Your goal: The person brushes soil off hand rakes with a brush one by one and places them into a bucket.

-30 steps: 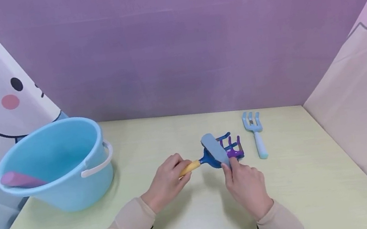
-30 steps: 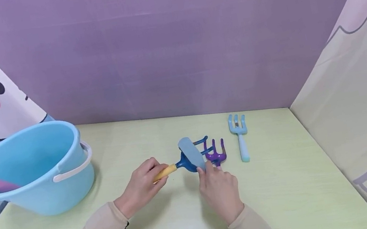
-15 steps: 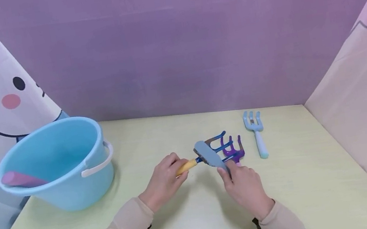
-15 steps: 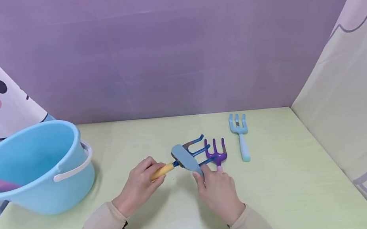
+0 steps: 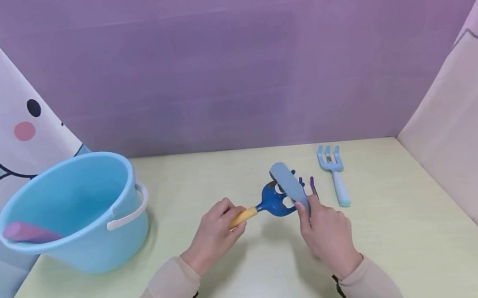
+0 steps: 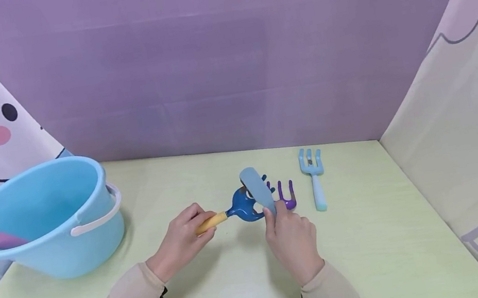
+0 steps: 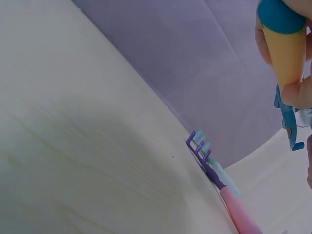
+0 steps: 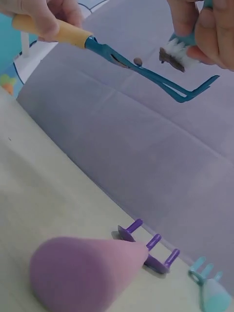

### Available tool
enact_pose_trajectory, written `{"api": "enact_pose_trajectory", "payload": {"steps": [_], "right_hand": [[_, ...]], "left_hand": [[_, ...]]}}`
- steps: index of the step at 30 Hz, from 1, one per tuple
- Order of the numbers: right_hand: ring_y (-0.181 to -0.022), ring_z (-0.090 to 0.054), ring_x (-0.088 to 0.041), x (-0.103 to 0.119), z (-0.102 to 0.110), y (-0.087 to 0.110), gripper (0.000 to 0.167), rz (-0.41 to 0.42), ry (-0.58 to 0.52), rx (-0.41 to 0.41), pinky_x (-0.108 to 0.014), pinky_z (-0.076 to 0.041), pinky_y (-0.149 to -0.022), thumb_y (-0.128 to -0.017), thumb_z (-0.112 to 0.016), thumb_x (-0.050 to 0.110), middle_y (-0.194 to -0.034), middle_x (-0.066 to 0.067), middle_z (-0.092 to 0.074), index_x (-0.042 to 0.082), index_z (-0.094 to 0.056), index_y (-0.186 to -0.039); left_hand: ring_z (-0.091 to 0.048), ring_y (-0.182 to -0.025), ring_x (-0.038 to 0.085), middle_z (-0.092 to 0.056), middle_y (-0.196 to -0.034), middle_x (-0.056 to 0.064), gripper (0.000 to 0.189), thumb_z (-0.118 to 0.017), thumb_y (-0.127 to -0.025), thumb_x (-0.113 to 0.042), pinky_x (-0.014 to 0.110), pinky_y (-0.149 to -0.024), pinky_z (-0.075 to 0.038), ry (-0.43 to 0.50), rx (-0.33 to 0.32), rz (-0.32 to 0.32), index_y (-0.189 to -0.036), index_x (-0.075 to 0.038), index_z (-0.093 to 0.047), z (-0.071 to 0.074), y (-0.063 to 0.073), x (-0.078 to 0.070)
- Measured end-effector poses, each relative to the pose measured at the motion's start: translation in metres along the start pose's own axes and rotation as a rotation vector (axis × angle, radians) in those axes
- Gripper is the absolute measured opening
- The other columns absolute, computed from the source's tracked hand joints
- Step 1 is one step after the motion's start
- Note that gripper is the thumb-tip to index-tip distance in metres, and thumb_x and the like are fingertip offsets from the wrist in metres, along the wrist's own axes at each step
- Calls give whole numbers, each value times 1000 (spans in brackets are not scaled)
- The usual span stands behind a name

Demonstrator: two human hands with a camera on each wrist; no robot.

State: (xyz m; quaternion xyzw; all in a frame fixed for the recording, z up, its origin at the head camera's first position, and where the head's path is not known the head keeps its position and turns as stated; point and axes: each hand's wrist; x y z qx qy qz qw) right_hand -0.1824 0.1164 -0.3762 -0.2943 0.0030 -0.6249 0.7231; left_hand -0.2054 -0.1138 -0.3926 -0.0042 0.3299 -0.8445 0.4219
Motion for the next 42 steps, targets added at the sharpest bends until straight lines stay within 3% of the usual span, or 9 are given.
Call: {"api": "enact_pose_trajectory", "payload": {"steps": [4, 8, 13, 20, 32, 42], "right_hand": [[-37, -37, -15, 1, -1, -1, 31, 2, 43, 11, -23, -27, -35, -93, -50, 28, -50, -3, -43, -2, -56, -91], [-37, -36, -14, 4, -1, -1, 30, -1, 62, 36, -22, -25, -35, -93, -50, 28, -49, -2, -41, -1, -56, -86], [-37, -33, -13, 8, -1, -2, 26, 38, 61, 10, -22, -23, -35, -91, -54, 26, -48, -1, -38, 2, -56, -79], [-37, -34, -10, 13, -4, 0, 24, 66, 41, 39, -19, -26, -36, -89, -57, 25, -50, 0, -41, 1, -59, -85], [-38, -32, -8, 19, -9, 5, 22, 104, -12, 55, -18, -25, -36, -89, -57, 24, -51, 3, -39, 5, -56, -79], [-41, -34, -8, 20, -4, 3, 21, 15, -199, 227, -21, -29, -39, -92, -54, 23, -53, 3, -39, 6, -56, -80]], "left_hand": [[-41, -69, 5, -47, -79, -5, 22, -73, -74, -10, 14, -59, -41, -15, -18, -32, -95, -7, -69, 0, 0, -1], [-41, -68, 6, -48, -79, -3, 21, -72, -74, -10, 13, -58, -41, -77, -43, -103, -94, -6, -69, 1, 0, -2], [-41, -66, 7, -49, -78, -1, 19, -72, -74, -10, 13, -57, -40, -138, -84, -164, -93, -6, -68, 2, 1, -3], [-40, -65, 8, -48, -77, 0, 21, -73, -72, -9, 13, -56, -39, -154, -116, -178, -92, -5, -68, 2, 6, -1], [-40, -67, 7, -47, -78, -1, 21, -73, -72, -9, 13, -57, -39, -132, -119, -159, -92, -6, -68, 3, 9, 1], [-40, -68, 7, -48, -79, -1, 21, -73, -73, -10, 14, -58, -40, -128, -107, -140, -94, -6, -68, 3, 12, 2]]}}
Point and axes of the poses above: each hand's wrist, its own y-axis away from the middle knuckle, its own z-axis out of the back of the hand, x = y × z
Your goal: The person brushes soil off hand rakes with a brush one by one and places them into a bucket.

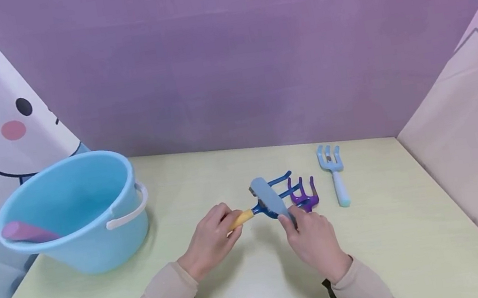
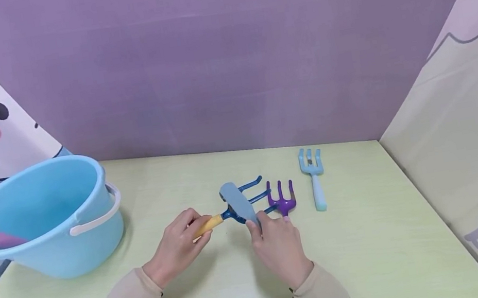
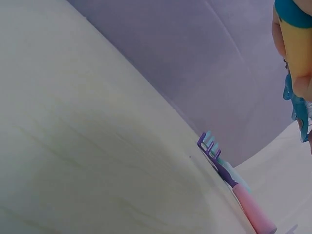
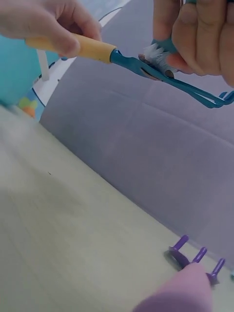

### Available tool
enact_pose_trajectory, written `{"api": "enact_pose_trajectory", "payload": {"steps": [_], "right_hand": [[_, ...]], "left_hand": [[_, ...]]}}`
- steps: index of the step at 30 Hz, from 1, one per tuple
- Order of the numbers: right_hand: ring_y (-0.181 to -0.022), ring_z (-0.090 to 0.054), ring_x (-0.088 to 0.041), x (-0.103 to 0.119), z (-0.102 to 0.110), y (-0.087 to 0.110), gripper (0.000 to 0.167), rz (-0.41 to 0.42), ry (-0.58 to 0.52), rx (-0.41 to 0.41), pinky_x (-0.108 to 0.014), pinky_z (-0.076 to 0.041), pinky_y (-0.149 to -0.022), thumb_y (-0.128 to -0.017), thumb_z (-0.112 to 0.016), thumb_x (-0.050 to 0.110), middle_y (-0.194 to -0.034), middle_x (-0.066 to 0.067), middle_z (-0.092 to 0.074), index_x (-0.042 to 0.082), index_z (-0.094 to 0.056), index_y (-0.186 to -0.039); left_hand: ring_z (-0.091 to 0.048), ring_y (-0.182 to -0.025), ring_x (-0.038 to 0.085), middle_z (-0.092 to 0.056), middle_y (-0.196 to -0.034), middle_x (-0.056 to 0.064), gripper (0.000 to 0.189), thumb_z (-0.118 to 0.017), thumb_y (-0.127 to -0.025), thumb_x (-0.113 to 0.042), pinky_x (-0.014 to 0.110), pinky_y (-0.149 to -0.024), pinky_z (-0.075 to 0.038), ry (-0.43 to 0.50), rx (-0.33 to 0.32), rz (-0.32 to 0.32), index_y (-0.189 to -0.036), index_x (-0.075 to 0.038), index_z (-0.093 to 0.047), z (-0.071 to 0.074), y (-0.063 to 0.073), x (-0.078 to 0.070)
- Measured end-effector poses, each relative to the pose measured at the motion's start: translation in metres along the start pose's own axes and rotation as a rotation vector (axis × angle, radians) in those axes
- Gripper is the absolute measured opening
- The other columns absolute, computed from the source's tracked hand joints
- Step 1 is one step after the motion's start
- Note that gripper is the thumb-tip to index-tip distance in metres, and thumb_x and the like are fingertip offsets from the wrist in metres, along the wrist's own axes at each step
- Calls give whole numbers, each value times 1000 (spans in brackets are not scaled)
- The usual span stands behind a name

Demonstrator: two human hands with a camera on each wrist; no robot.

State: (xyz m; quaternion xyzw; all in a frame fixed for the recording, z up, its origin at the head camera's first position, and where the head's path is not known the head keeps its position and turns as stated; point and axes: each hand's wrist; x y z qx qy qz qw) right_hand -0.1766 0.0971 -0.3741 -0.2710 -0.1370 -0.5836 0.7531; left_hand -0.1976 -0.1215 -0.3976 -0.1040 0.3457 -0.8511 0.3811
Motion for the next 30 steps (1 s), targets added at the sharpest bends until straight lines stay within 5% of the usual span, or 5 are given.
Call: {"api": "enact_pose_trajectory", "payload": {"steps": [9, 30], "right_hand": [[-44, -33, -10, -5, 5, -5, 22, -130, -201, 86, -22, -28, -41, -94, -49, 24, -55, 2, -38, 5, -58, -86], [-46, -38, -12, -14, 20, -9, 27, -129, -150, -68, -23, -30, -44, -94, -50, 28, -57, -1, -42, 4, -60, -96]], "left_hand": [[-40, -70, 5, -48, -81, -3, 22, -71, -76, -12, 14, -59, -41, 21, 54, 61, -97, -7, -68, 1, -7, -2], [-41, -71, 4, -48, -81, -5, 23, -72, -76, -13, 13, -61, -43, 70, 114, 153, -98, -9, -69, 1, -9, -4]]}}
Point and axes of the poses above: each hand's wrist, its own y-axis away from the middle knuckle, its own z-axis out of the back of the hand, x = y × z
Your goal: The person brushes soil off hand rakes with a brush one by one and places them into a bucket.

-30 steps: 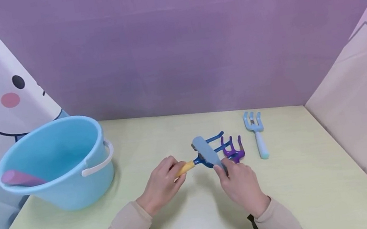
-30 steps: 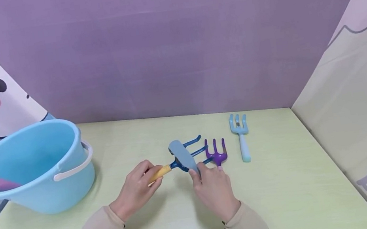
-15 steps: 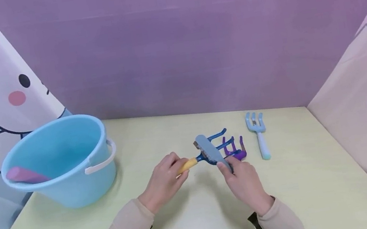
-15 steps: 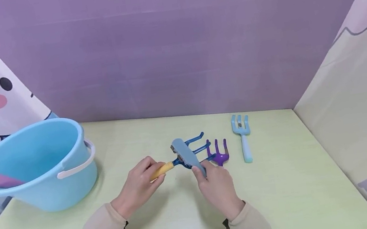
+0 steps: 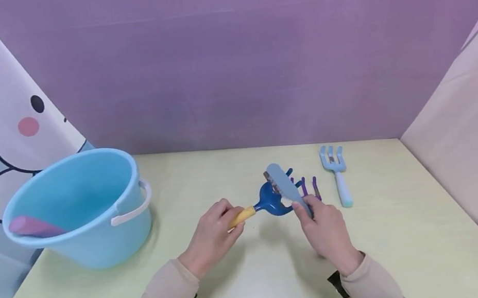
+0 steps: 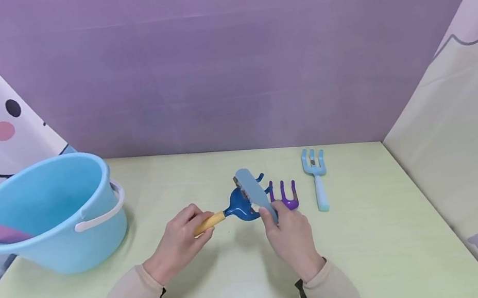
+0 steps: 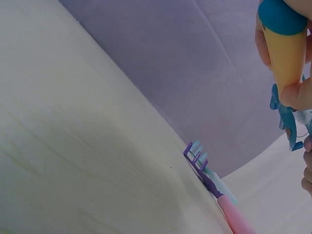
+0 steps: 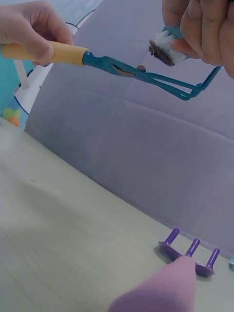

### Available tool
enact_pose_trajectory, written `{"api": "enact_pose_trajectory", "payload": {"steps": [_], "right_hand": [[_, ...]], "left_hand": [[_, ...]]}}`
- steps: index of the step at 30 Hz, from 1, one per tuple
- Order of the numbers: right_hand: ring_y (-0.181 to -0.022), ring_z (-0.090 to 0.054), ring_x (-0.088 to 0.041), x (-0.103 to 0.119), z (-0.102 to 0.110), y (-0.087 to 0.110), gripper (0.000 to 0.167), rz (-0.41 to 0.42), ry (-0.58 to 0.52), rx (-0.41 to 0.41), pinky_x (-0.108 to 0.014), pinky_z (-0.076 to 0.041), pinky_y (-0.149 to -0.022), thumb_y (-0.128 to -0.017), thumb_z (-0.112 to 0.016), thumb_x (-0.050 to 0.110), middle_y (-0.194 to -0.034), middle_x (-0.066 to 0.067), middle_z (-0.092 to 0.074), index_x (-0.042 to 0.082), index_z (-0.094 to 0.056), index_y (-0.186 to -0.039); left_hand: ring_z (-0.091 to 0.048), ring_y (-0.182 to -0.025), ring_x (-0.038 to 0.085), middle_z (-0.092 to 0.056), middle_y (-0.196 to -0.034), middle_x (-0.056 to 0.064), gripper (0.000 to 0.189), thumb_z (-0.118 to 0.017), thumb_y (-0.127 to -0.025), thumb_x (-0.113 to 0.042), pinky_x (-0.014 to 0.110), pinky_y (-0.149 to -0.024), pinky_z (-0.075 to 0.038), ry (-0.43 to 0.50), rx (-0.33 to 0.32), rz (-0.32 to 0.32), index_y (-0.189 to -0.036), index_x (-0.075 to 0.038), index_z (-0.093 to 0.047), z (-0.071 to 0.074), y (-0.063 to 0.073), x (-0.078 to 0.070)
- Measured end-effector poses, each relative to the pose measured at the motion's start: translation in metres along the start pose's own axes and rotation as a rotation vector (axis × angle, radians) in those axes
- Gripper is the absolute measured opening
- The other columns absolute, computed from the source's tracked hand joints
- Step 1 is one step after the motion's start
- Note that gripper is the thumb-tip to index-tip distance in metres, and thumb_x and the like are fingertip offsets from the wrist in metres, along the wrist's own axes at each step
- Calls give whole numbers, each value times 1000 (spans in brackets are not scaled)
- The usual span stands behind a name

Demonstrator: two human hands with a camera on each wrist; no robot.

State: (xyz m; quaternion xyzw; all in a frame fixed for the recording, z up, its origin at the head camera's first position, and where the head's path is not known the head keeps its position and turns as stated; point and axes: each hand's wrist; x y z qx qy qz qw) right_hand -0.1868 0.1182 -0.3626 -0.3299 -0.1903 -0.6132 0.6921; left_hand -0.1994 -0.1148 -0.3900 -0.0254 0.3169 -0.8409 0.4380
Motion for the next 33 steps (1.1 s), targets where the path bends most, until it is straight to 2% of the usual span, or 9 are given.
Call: {"api": "enact_pose_trajectory", "payload": {"steps": [4, 10, 19, 24, 28, 33], "right_hand": [[-45, -38, -11, -4, 0, 0, 30, 5, 5, -23, -23, -30, -43, -95, -48, 31, -56, 0, -41, 4, -61, -97], [-41, -36, -10, -9, 1, 3, 26, 41, 26, -75, -22, -28, -41, -94, -50, 29, -52, 1, -39, 5, -59, -86], [-42, -35, -7, -14, 3, 12, 24, 154, 106, -143, -21, -26, -42, -93, -53, 25, -51, 2, -42, 3, -60, -89], [-41, -34, -6, -18, 2, 15, 23, 156, 120, -114, -21, -26, -41, -92, -54, 25, -51, 4, -40, 3, -60, -89], [-40, -35, -5, -19, -2, 16, 24, 156, 147, -73, -20, -28, -39, -92, -55, 26, -51, 5, -42, 2, -60, -90], [-40, -32, -3, -20, -5, 17, 23, 223, 201, -89, -19, -26, -39, -90, -58, 25, -51, 7, -41, 2, -62, -90]], "left_hand": [[-42, -70, 5, -49, -81, -5, 22, -72, -76, -12, 14, -61, -43, 3, -9, -6, -98, -9, -69, 0, 0, 1], [-42, -70, 4, -49, -81, -5, 22, -72, -76, -12, 14, -60, -43, 7, -11, 6, -97, -9, -69, 2, 1, 1], [-41, -71, 4, -48, -82, -6, 24, -74, -75, -12, 14, -61, -43, 18, -2, 64, -98, -9, -69, 8, 3, 1], [-40, -70, 3, -48, -82, -6, 25, -74, -74, -12, 14, -61, -42, 28, 7, 97, -99, -8, -69, 11, 4, 1], [-41, -70, 4, -49, -82, -6, 25, -75, -74, -12, 14, -61, -43, 30, 5, 98, -98, -8, -69, 11, 5, 2], [-41, -70, 4, -49, -81, -6, 23, -74, -75, -11, 14, -60, -43, 29, -12, 77, -97, -8, -70, 11, 5, 3]]}}
Point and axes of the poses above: each hand's wrist, its own y-axis away from the middle knuckle, its own z-axis out of the back of the hand, x = y × z
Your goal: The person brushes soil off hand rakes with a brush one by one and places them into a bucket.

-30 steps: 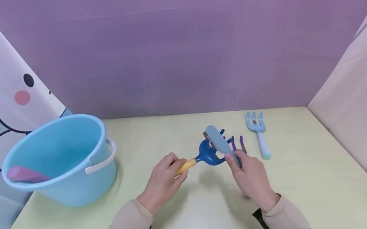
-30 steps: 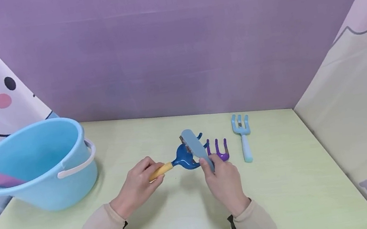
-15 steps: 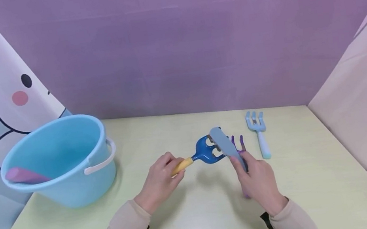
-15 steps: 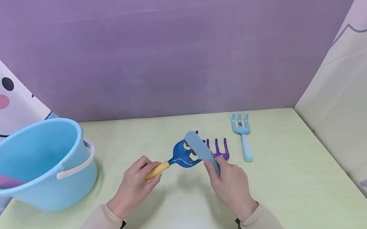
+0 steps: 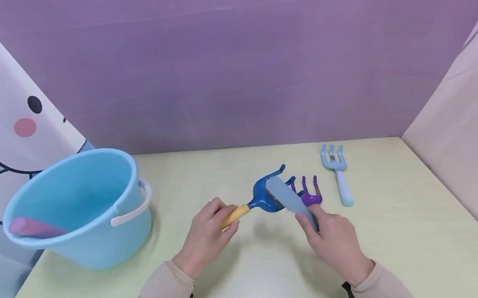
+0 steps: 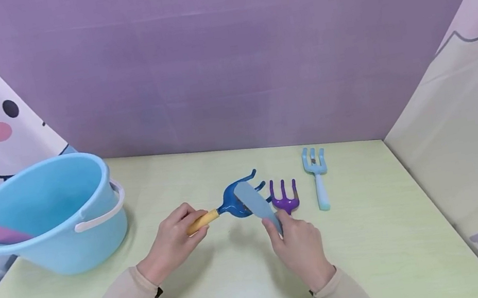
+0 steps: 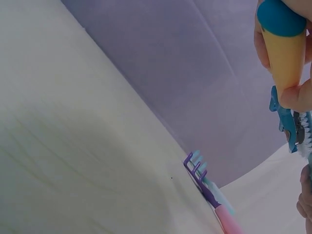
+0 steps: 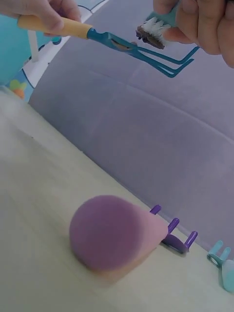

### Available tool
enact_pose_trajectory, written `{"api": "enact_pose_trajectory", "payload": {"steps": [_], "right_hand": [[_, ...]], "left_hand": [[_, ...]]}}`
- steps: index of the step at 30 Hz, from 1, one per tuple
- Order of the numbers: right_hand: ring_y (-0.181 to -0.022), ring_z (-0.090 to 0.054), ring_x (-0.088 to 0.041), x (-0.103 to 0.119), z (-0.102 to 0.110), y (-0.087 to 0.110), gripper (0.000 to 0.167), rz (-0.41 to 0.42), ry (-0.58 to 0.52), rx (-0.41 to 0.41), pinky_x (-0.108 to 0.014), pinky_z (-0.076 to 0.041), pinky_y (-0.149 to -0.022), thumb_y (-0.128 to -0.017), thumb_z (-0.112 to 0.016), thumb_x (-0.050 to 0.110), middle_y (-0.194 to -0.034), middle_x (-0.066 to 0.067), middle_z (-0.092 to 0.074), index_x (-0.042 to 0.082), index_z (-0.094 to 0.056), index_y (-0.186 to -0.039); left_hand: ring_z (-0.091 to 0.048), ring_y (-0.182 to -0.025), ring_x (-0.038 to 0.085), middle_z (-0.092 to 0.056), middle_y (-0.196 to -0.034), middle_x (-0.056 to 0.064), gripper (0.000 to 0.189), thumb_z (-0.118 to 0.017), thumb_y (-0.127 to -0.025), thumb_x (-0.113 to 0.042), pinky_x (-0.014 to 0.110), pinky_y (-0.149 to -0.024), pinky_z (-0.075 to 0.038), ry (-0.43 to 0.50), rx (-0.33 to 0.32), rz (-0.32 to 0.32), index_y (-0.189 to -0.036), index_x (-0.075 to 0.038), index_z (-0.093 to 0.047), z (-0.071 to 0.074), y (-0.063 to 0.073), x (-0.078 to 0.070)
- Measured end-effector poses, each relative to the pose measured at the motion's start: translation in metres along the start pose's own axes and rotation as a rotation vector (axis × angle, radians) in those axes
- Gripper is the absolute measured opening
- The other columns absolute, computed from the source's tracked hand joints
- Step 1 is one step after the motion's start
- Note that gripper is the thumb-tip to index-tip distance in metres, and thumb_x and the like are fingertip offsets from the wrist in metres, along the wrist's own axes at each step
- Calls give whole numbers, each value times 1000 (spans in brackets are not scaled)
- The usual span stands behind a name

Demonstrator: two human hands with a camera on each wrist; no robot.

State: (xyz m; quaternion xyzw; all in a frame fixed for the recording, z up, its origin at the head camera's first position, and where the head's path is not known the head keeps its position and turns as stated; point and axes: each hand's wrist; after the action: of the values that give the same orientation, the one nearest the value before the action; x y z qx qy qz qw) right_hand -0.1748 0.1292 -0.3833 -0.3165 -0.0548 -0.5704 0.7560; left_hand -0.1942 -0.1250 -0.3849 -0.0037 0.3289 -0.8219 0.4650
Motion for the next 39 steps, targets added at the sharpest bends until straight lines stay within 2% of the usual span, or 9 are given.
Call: {"api": "enact_pose_trajectory", "payload": {"steps": [4, 8, 11, 17, 22, 24, 29, 32, 39], "right_hand": [[-40, -28, -3, 1, -4, 1, 19, 69, 81, -46, -18, -21, -39, -87, -62, 24, -49, 8, -36, 5, -60, -84], [-39, -24, -3, 4, -8, 0, 21, 137, 155, -108, -18, -16, -38, -83, -65, 23, -48, 8, -31, 8, -54, -74], [-39, -24, -3, 8, -11, -3, 21, 144, 148, -117, -18, -16, -38, -84, -65, 23, -48, 7, -32, 8, -54, -74], [-38, -27, -4, 14, -15, -10, 22, 119, 101, -117, -18, -19, -38, -85, -64, 24, -47, 5, -34, 6, -55, -76], [-40, -33, -6, 14, -15, -15, 24, 43, 7, -96, -18, -26, -38, -88, -60, 25, -49, 2, -42, 1, -60, -87], [-41, -36, -7, 14, -14, -17, 25, -18, -55, -58, -19, -28, -40, -90, -58, 27, -51, 1, -44, 1, -61, -91], [-44, -38, -9, 13, -9, -20, 27, -144, -187, 31, -21, -30, -43, -92, -53, 31, -54, 1, -42, 5, -60, -89], [-45, -37, -9, 13, -7, -21, 30, -177, -234, 53, -21, -30, -43, -93, -51, 34, -54, 1, -40, 5, -60, -90], [-43, -36, -8, 14, -3, -22, 33, -204, -303, 41, -22, -29, -42, -93, -49, 35, -54, 1, -40, 5, -63, -96]], "left_hand": [[-40, -70, 4, -48, -81, -6, 23, -73, -75, -11, 13, -59, -42, -1, -17, -26, -97, -8, -69, 0, 1, -2], [-41, -70, 5, -48, -81, -4, 22, -72, -76, -11, 14, -59, -41, -8, -50, -97, -97, -7, -68, 0, 1, -4], [-41, -69, 6, -48, -81, -3, 20, -71, -76, -10, 15, -58, -41, -17, -84, -131, -95, -7, -67, 0, 1, -4], [-41, -67, 6, -47, -79, -1, 20, -73, -73, -8, 14, -56, -41, -19, -143, -138, -92, -5, -67, -1, 1, -3], [-42, -67, 6, -47, -79, -1, 20, -72, -73, -7, 14, -57, -42, -4, -144, -133, -92, -4, -68, -3, -1, -6], [-42, -67, 6, -47, -80, -1, 20, -72, -73, -8, 14, -58, -43, -3, -129, -122, -93, -5, -68, -4, -1, -7], [-42, -67, 6, -47, -80, -2, 21, -73, -74, -9, 14, -57, -43, -2, -111, -96, -95, -5, -67, -5, 0, -8], [-43, -67, 6, -48, -80, -2, 21, -73, -74, -8, 14, -58, -43, 2, -107, -87, -95, -5, -68, -5, -1, -7], [-41, -68, 4, -47, -80, -4, 20, -72, -76, -10, 13, -58, -42, -9, -64, -63, -95, -7, -69, -7, 0, -7]]}}
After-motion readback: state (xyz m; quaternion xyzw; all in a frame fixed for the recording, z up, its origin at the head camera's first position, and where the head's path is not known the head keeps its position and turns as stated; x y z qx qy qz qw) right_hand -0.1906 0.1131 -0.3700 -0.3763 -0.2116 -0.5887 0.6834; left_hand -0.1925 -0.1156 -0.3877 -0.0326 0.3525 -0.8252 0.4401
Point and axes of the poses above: each hand's wrist, its own y-axis away from the middle knuckle, its own z-axis out of the back of the hand, x = y × z
